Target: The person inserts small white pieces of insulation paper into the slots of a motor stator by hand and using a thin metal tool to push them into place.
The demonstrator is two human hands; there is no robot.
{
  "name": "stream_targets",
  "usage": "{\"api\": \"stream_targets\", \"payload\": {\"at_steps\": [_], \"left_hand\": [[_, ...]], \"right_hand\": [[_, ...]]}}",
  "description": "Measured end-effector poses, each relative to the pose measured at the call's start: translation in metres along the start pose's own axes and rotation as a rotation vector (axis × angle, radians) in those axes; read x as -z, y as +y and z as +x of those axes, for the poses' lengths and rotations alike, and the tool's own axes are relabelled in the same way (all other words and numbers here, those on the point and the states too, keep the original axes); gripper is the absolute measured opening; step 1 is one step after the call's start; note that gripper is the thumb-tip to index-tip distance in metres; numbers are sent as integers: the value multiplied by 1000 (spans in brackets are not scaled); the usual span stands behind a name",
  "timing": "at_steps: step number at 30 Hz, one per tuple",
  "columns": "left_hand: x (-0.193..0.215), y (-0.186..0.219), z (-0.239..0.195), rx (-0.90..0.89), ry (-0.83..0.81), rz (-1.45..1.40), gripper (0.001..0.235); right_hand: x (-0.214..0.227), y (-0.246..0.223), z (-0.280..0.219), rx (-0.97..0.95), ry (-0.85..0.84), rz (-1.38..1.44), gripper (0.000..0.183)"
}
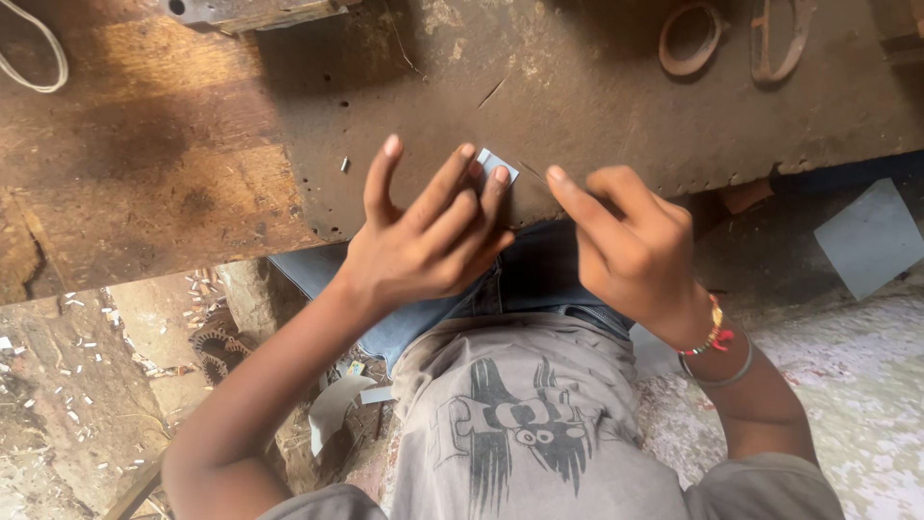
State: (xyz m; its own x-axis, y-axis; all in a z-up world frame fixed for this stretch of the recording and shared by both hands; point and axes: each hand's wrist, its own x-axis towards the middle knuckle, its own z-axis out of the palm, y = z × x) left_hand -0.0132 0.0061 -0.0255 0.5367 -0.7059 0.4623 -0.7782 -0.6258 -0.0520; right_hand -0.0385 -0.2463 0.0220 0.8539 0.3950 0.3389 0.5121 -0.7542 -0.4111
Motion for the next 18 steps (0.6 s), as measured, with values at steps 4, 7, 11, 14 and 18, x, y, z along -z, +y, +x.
{"api": "stream_targets", "payload": {"at_steps": [4,7,11,14,18], "left_hand": [[-13,1,2,-1,130,200,55],[-10,4,7,82,112,58,47],[-1,8,10,303,81,-244,28],[-9,10,10,282,150,-177,27],[-15,3,6,-8,149,97,42]], "right_hand": [[-5,-5,9,-36,-2,-20,46],[-7,-5,8,-52,7,-35,45],[-13,-8,8,-45,20,-85,46],[-15,-8,7,-45,18,-100,48],[-13,-7,7,-36,1,-99,48]]}}
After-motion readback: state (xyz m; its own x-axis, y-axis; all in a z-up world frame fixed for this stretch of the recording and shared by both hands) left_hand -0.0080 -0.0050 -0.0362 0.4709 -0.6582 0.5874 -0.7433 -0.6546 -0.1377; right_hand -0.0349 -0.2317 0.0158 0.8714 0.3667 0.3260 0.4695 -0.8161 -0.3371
